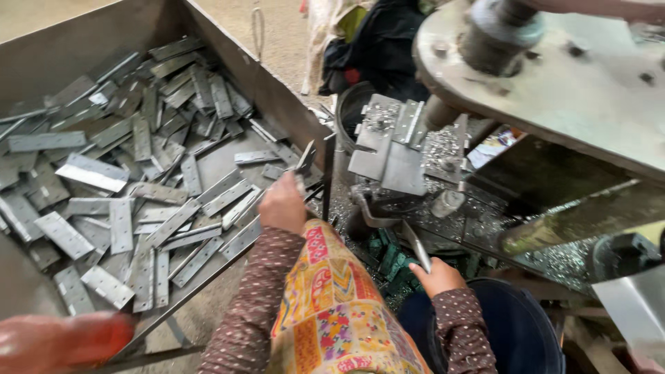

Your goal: The person repeatedly picks up metal brackets from a bin, places them into a manual punching machine, and operates the lever to punch holes. The processed brackets are then dropped into a collection bin below.

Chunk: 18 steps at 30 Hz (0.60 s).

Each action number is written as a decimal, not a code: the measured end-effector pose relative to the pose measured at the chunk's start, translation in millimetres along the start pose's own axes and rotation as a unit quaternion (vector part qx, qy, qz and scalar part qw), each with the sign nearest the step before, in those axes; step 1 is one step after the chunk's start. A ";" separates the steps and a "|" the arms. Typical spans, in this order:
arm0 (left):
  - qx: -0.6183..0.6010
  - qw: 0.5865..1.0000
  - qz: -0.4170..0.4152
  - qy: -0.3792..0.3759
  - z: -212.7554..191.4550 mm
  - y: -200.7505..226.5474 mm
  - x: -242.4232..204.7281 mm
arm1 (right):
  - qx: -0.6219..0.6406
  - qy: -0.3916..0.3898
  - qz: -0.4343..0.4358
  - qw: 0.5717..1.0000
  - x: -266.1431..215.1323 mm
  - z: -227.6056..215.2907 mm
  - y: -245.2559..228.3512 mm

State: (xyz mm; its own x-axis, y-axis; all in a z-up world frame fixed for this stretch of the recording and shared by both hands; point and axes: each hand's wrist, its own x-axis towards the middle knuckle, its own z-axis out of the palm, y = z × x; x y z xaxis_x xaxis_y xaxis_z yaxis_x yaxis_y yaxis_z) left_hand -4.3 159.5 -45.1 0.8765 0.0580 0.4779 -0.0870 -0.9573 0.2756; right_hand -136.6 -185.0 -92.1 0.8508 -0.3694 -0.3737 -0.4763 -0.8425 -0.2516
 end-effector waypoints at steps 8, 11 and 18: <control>-0.031 0.960 0.188 -0.205 12.3 144.5 33.9 | -0.006 -0.004 -0.007 1.000 -7.1 -15.0 -10.8; -0.055 0.946 0.317 -0.041 23.7 142.9 28.6 | -0.008 -0.049 0.036 0.998 -8.2 -12.4 -13.1; -0.309 0.943 0.112 -0.052 34.3 105.0 2.0 | 0.019 -0.019 -0.005 1.000 -8.6 -9.6 -0.8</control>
State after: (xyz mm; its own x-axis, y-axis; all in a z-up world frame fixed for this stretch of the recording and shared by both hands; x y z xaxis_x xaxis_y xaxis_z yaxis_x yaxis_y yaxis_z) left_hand 4.6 49.4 -43.8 0.8418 -0.1857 0.5069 -0.5076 -0.5919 0.6261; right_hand -141.5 -184.9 -80.1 0.8467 -0.3450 -0.4051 -0.4764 -0.8306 -0.2883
